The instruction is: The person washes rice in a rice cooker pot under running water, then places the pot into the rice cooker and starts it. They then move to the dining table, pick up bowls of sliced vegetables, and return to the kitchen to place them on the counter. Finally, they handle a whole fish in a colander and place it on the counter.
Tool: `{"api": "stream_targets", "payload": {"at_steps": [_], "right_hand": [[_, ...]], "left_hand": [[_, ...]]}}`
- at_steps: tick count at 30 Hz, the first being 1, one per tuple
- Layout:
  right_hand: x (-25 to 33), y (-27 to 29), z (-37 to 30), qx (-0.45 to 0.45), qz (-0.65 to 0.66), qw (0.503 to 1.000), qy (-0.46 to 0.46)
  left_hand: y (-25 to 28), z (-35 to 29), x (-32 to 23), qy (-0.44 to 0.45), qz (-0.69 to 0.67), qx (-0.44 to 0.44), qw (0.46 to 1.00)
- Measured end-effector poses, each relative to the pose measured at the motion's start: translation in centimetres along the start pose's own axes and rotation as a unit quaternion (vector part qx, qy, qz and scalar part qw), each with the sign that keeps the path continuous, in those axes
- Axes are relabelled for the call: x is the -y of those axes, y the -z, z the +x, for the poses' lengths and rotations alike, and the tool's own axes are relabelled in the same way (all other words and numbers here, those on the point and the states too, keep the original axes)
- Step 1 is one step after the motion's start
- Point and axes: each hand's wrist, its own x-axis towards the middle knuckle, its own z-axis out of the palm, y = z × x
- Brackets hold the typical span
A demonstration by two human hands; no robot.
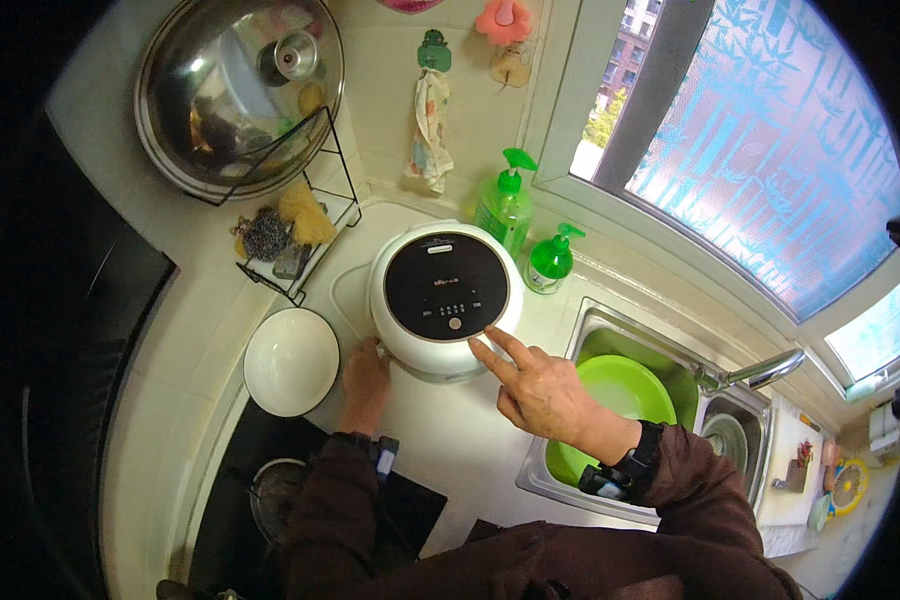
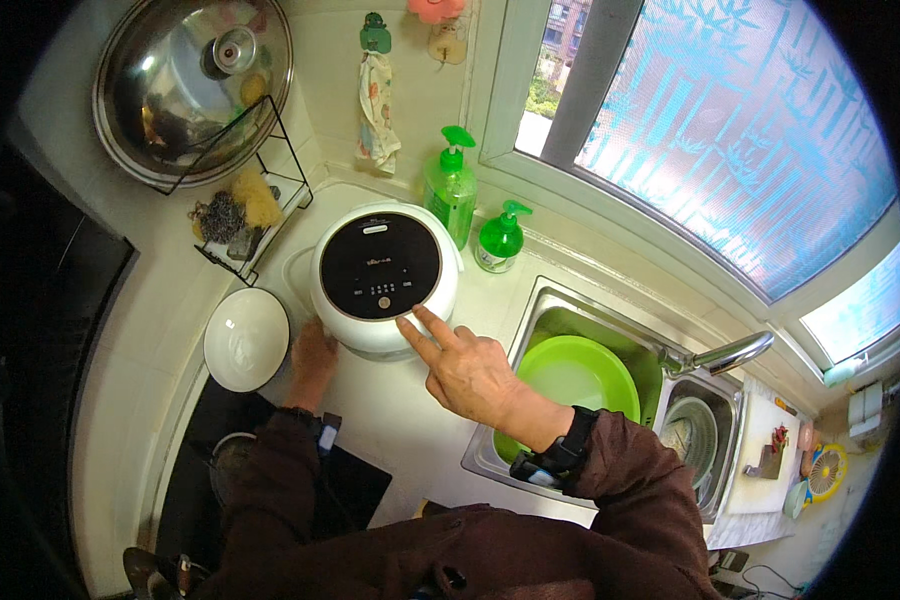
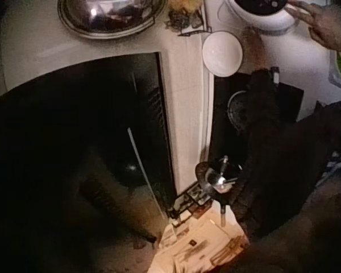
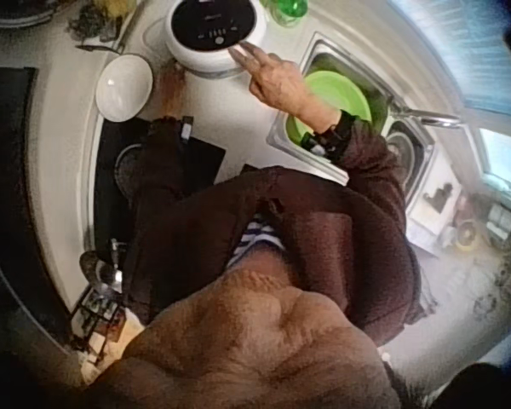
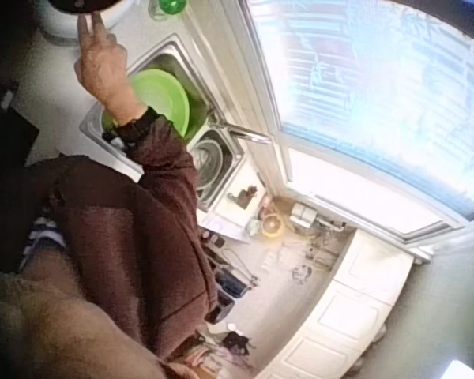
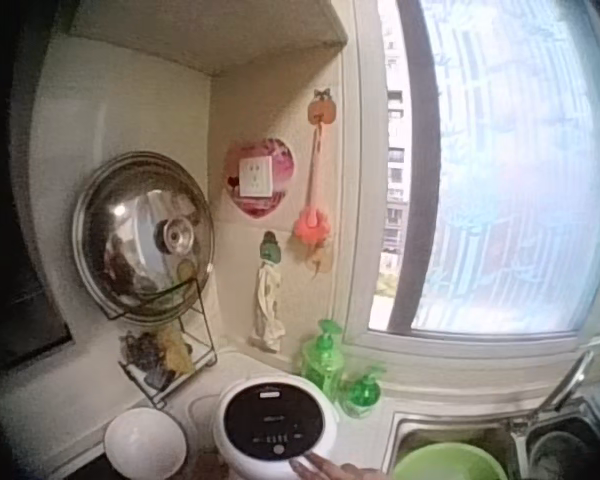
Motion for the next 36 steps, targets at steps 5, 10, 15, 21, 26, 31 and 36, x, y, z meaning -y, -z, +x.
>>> {"api": "stream_targets", "payload": {"at_steps": [5,10,15,21,26,31,36], "right_hand": [[-1.4,-1.9,-2.9,-0.110,0.213,0.971,-0.020],[-1.7,-5.1,-6.4,-0.018,0.176,0.982,0.059],[-2.7,-6.4,-9.6,-0.012,0.244,0.966,0.081],[-5.7,-5.7,-14.6,-0.048,0.306,0.950,0.046],[-7.7,-4.9,-17.7,-0.060,0.311,0.948,0.011],[-8.6,-3.4,-19.9,-0.048,0.315,0.948,0.004],[-9.2,-2.5,-18.3,-0.070,0.350,0.934,-0.007]], "left_hand": [[1.0,-0.4,-0.4,0.071,-0.076,0.005,0.995],[4.2,-1.2,-2.0,0.082,-0.183,-0.065,0.977],[7.8,-1.0,-2.9,0.058,-0.209,-0.162,0.963],[14.1,-1.0,-5.7,0.013,-0.157,-0.204,0.966],[19.4,0.0,-9.6,-0.035,-0.086,-0.218,0.971],[21.3,1.9,-12.4,-0.038,-0.048,-0.199,0.978],[22.0,5.2,-13.8,-0.038,-0.069,-0.203,0.976]]}}
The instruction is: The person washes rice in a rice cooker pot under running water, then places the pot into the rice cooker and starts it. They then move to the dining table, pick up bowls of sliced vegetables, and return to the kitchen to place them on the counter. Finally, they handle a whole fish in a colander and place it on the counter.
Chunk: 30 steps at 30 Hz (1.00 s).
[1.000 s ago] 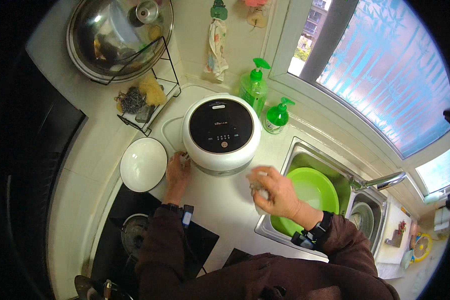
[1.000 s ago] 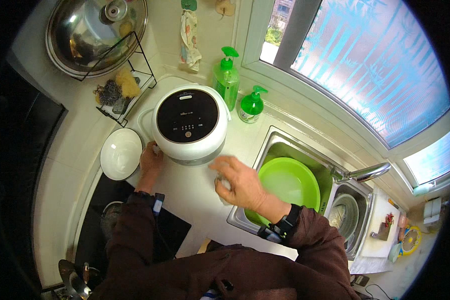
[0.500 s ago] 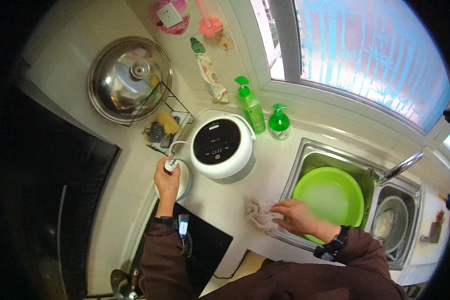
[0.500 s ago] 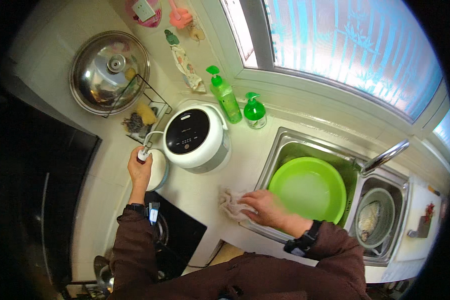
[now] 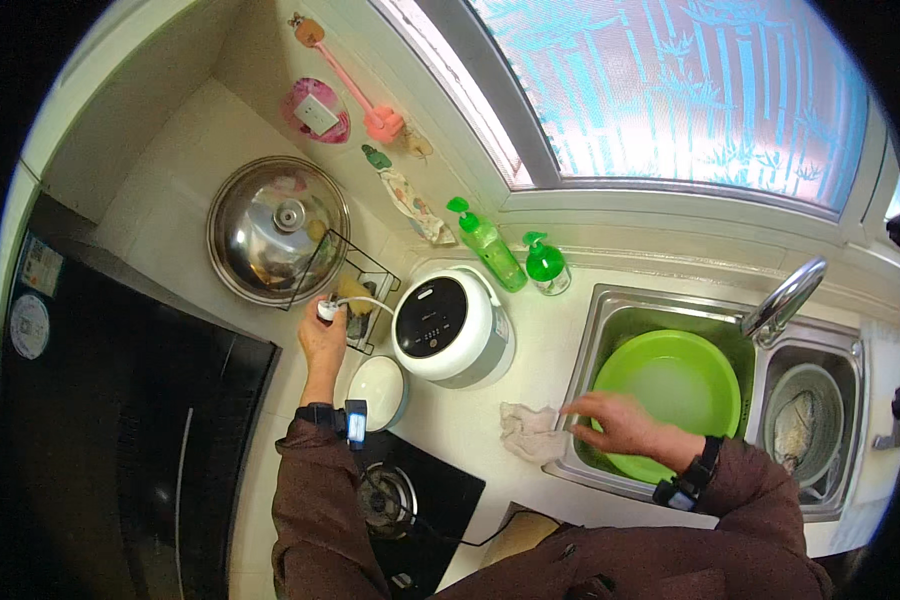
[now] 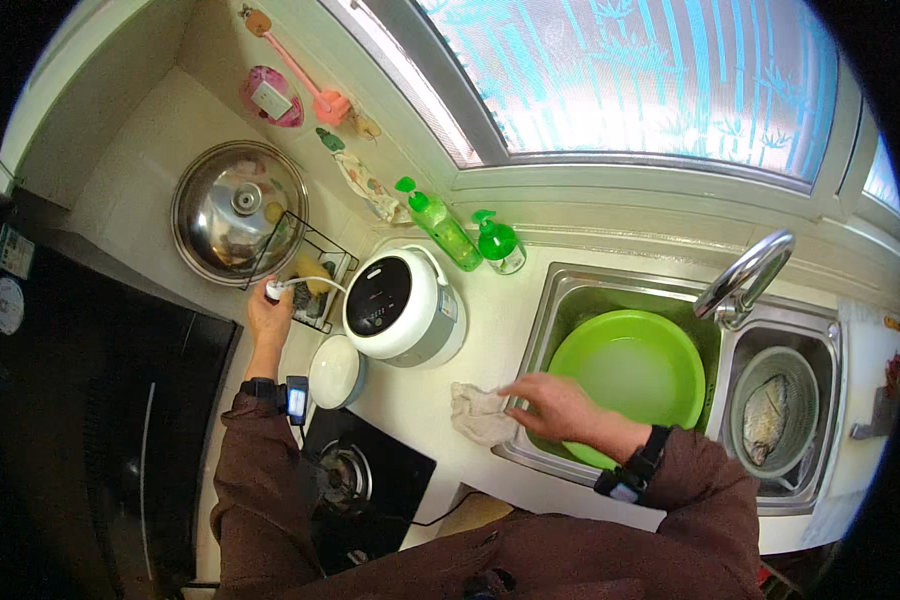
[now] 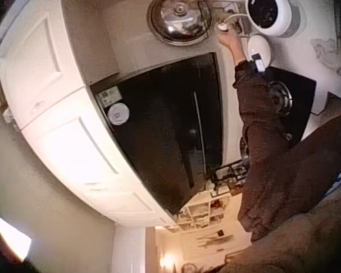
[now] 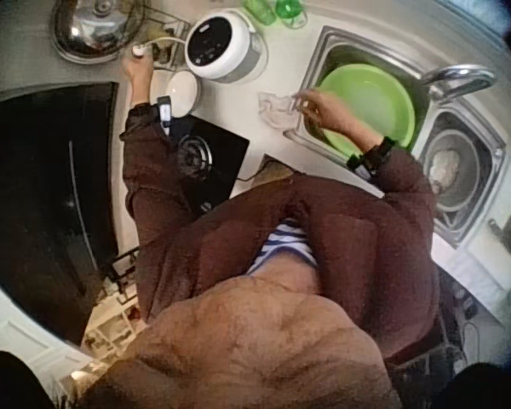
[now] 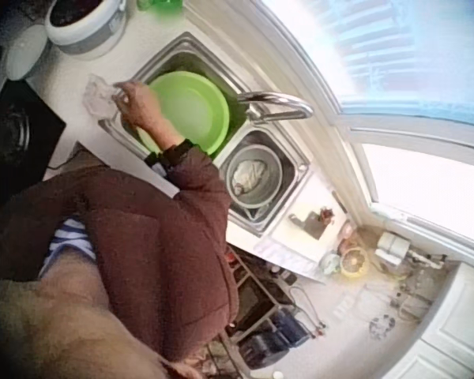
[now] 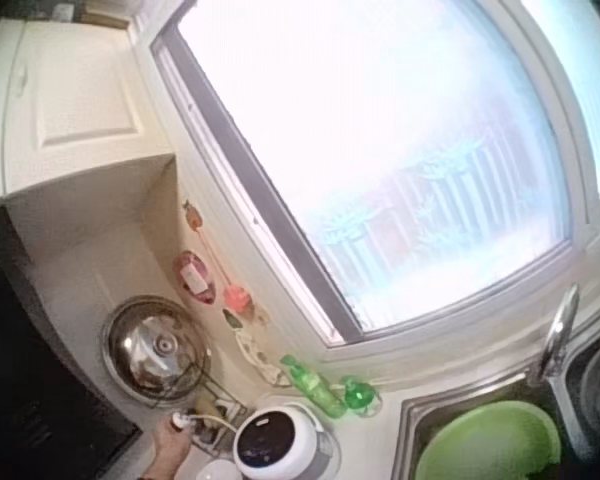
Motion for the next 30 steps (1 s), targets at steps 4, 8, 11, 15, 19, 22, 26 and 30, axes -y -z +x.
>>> {"api": "stream_targets", "payload": {"at_steps": [4,8,11,15,19,22,26,30], "right_hand": [[-1.4,-0.9,4.7,-0.035,0.099,0.994,-0.021],[-2.5,-3.3,12.3,-0.079,0.179,0.967,-0.160],[-3.3,-5.5,18.6,-0.115,0.199,0.937,-0.261],[-4.7,-7.7,23.6,-0.168,0.296,0.880,-0.330],[-5.4,-8.5,24.6,-0.139,0.385,0.855,-0.319],[-5.4,-8.0,24.3,-0.123,0.397,0.853,-0.315],[-5.2,-7.1,24.0,-0.104,0.418,0.870,-0.238],[-5.2,-7.1,23.7,-0.113,0.348,0.880,-0.302]], "left_hand": [[-0.1,2.3,0.3,0.052,-0.022,0.046,0.997],[0.4,3.8,-0.2,0.085,-0.031,0.074,0.993],[0.7,4.3,-1.1,0.093,-0.067,0.086,0.990],[1.0,5.1,-1.2,0.096,-0.096,0.090,0.987],[0.8,6.9,0.4,0.076,-0.078,0.102,0.989],[-0.4,8.2,1.6,0.067,-0.072,0.104,0.990],[-2.2,10.1,2.3,0.065,-0.051,0.083,0.993],[-3.7,11.9,2.7,0.073,-0.070,0.081,0.992]]}}
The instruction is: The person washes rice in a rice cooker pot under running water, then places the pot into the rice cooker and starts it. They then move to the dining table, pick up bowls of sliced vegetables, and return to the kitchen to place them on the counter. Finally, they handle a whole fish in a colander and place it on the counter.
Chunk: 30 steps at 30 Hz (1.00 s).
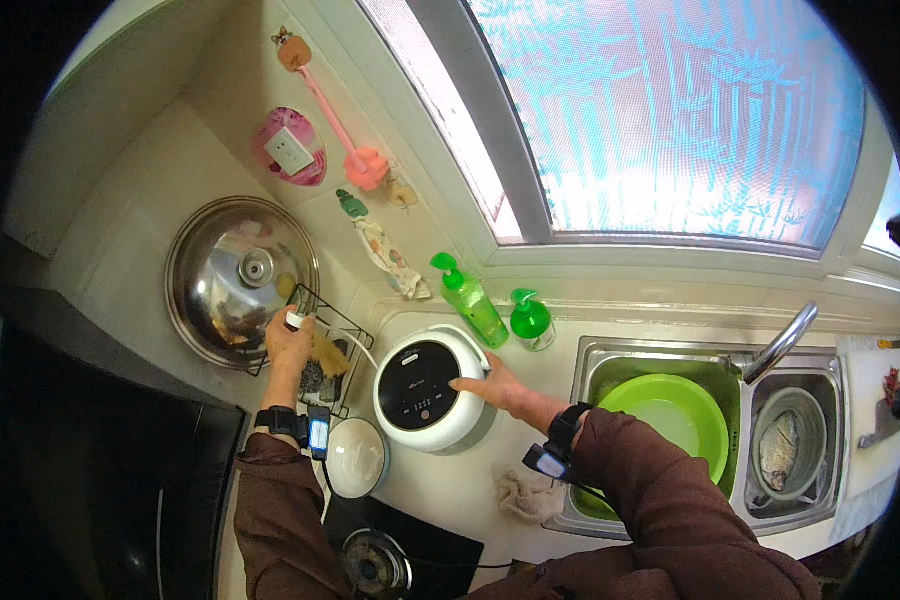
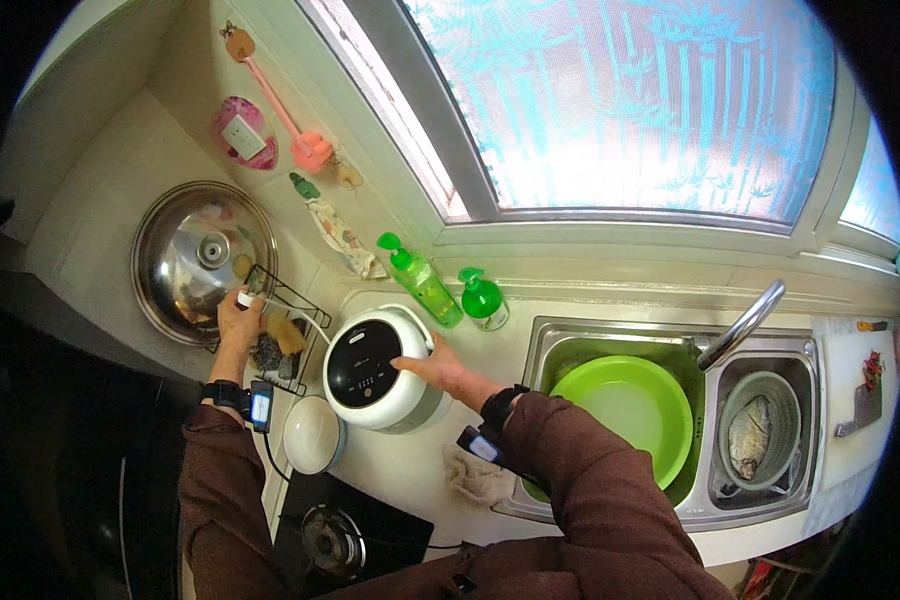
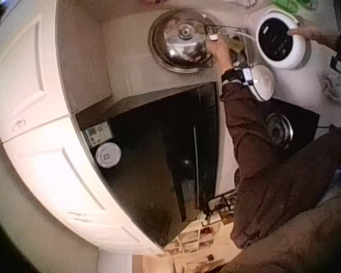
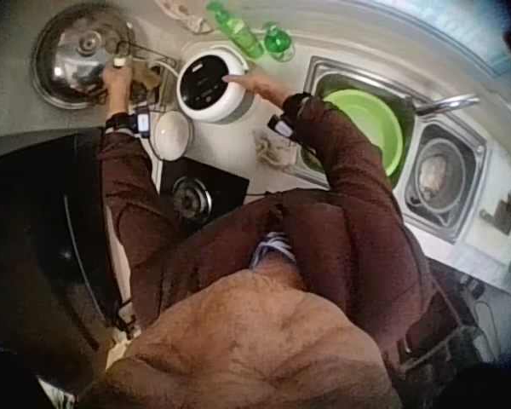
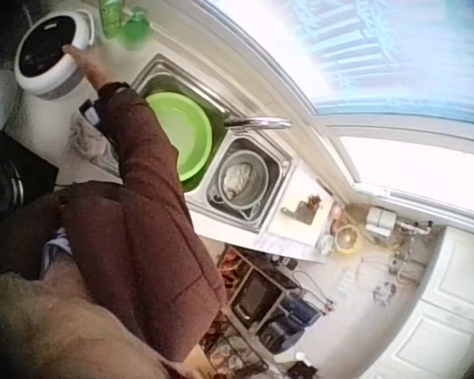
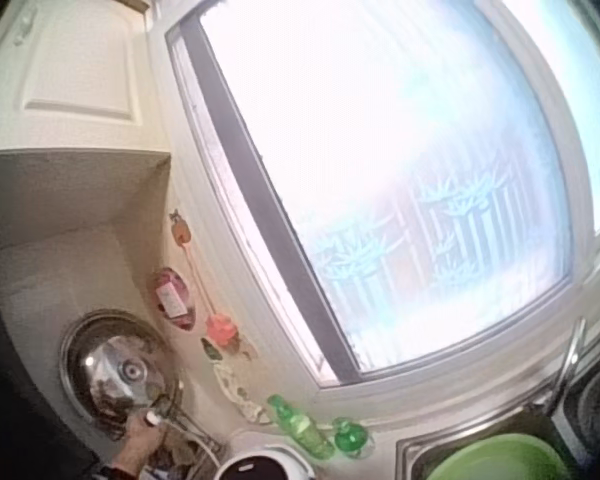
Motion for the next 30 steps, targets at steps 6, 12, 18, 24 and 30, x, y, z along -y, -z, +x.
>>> {"api": "stream_targets", "payload": {"at_steps": [6,12,18,24,30], "right_hand": [[0.2,-0.1,-0.2,0.014,0.033,0.999,0.036],[0.6,0.0,-0.4,0.015,0.038,0.999,0.033],[0.5,0.2,-0.5,0.009,0.013,1.000,0.000],[0.9,0.2,-0.9,0.024,0.000,1.000,0.011],[1.7,0.3,-1.6,0.037,0.036,0.999,-0.009]], "left_hand": [[-1.3,4.2,-0.7,-0.060,0.021,-0.030,0.998],[-0.3,6.4,-3.4,-0.072,-0.026,-0.011,0.997],[1.5,7.8,-5.7,-0.008,-0.095,0.024,0.995],[1.6,7.8,-6.7,0.007,-0.167,0.055,0.984],[2.3,8.4,-7.6,-0.028,-0.123,0.049,0.991]]}}
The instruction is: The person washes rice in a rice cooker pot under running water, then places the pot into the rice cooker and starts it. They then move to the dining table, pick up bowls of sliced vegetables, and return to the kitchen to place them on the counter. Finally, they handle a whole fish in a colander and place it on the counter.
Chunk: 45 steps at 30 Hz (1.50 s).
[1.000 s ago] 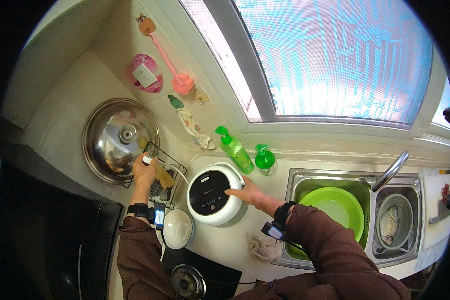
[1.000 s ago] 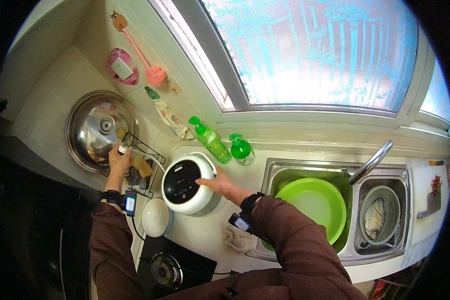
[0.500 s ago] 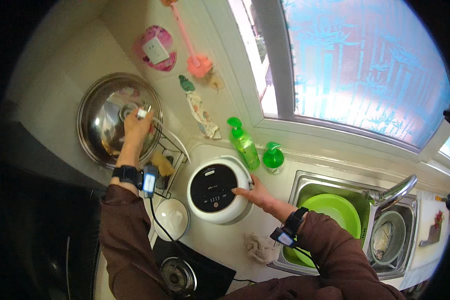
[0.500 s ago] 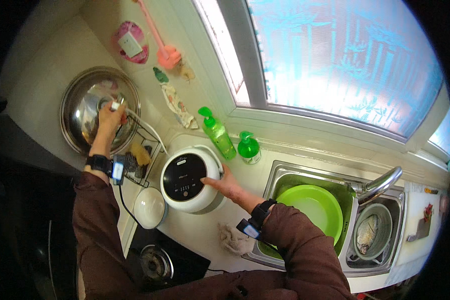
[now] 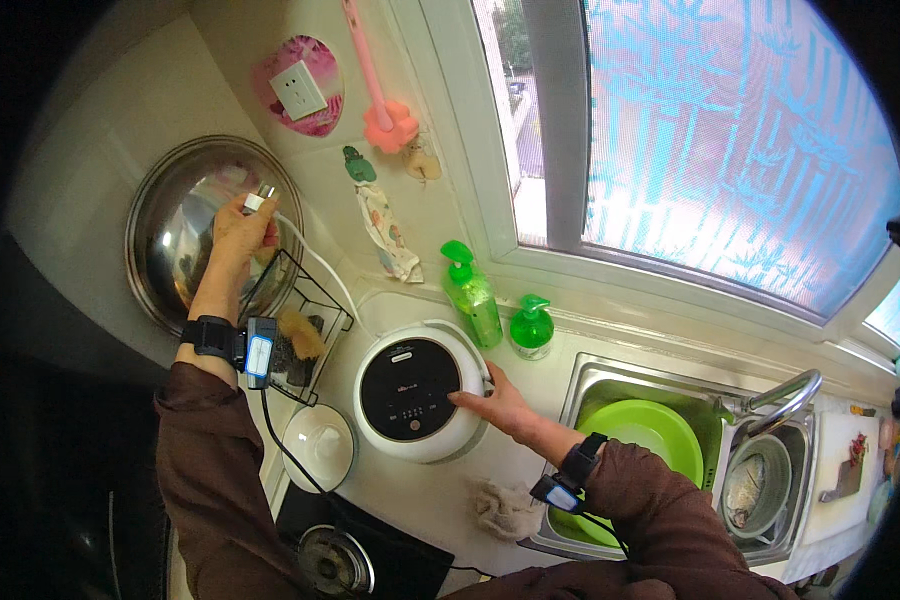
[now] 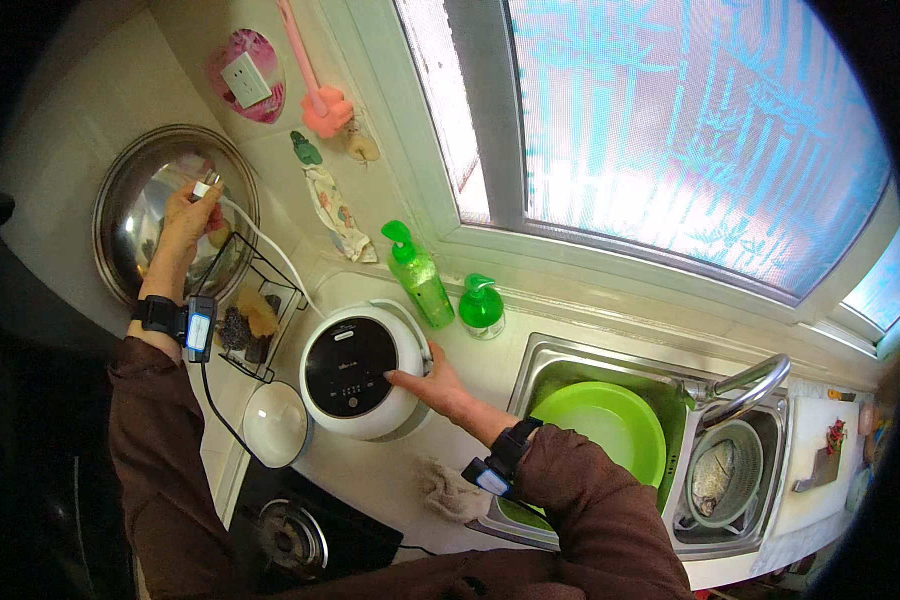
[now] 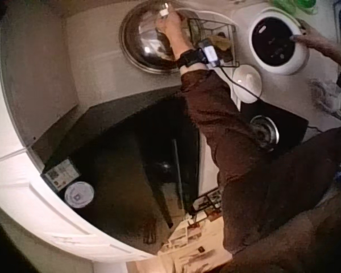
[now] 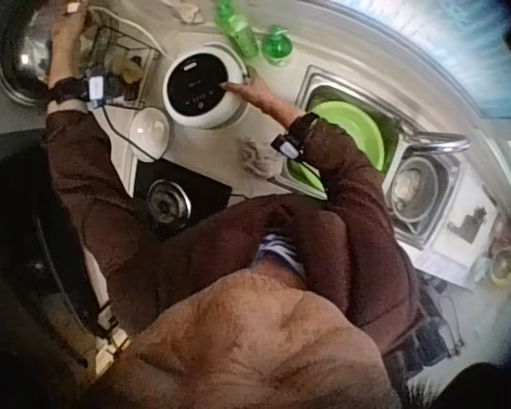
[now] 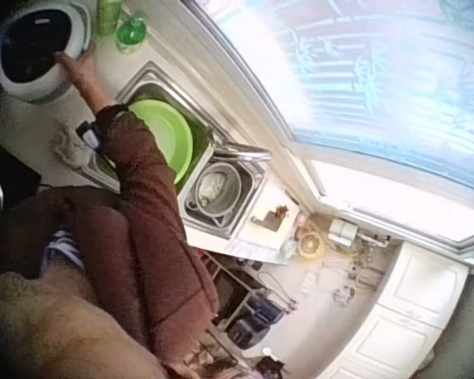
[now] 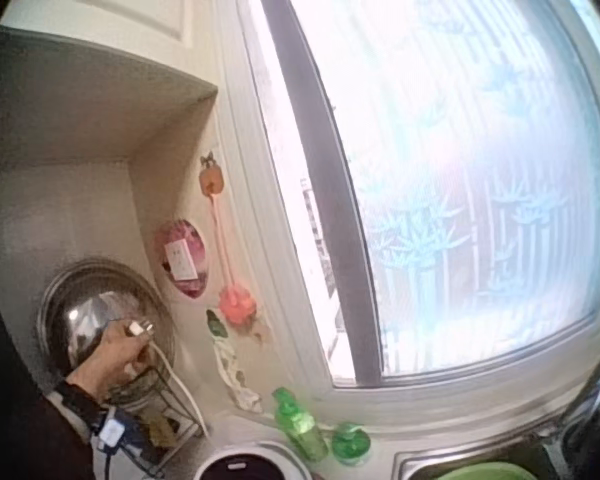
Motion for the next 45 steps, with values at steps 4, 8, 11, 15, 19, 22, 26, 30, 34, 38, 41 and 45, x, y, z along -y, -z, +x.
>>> {"api": "stream_targets", "payload": {"at_steps": [4,8,11,15,19,22,26,30,34,38,41,45], "right_hand": [[0.3,-0.1,0.3,-0.043,-0.092,0.995,0.018],[1.6,-0.4,1.5,-0.113,-0.359,0.908,0.185],[3.3,-1.4,3.9,-0.134,-0.438,0.825,0.332],[4.5,-2.8,7.2,-0.098,-0.466,0.850,0.225],[4.3,-2.6,8.3,-0.028,-0.422,0.884,0.198],[4.1,-2.3,7.9,-0.018,-0.411,0.889,0.201],[3.8,-2.3,6.1,-0.008,-0.419,0.876,0.240],[3.9,-2.3,4.3,0.011,-0.415,0.883,0.219],[4.2,-2.4,3.5,0.010,-0.410,0.884,0.223],[4.3,-2.5,3.1,-0.018,-0.412,0.876,0.251],[4.1,-2.6,2.9,-0.005,-0.406,0.881,0.241],[3.4,-2.6,3.0,-0.029,-0.389,0.880,0.270]], "left_hand": [[0.5,0.5,0.1,0.021,-0.012,-0.018,1.000],[1.2,0.4,0.2,0.003,-0.021,-0.002,1.000],[1.1,0.1,0.1,0.005,-0.044,-0.016,0.999],[1.2,-0.7,-0.3,-0.015,-0.030,0.001,0.999],[0.9,-1.1,-0.2,-0.019,0.016,-0.028,0.999],[0.0,-1.3,0.9,-0.002,-0.047,-0.027,0.999],[-1.7,-1.1,3.0,-0.017,-0.002,-0.063,0.998],[-2.5,0.0,3.6,-0.001,0.012,-0.088,0.996],[-2.4,1.1,2.6,-0.004,-0.066,-0.084,0.994],[-1.2,1.6,1.3,0.000,0.024,-0.046,0.999],[-1.1,1.7,1.3,0.022,-0.049,-0.030,0.998],[-3.0,1.2,3.2,0.005,-0.016,-0.008,1.000]]}}
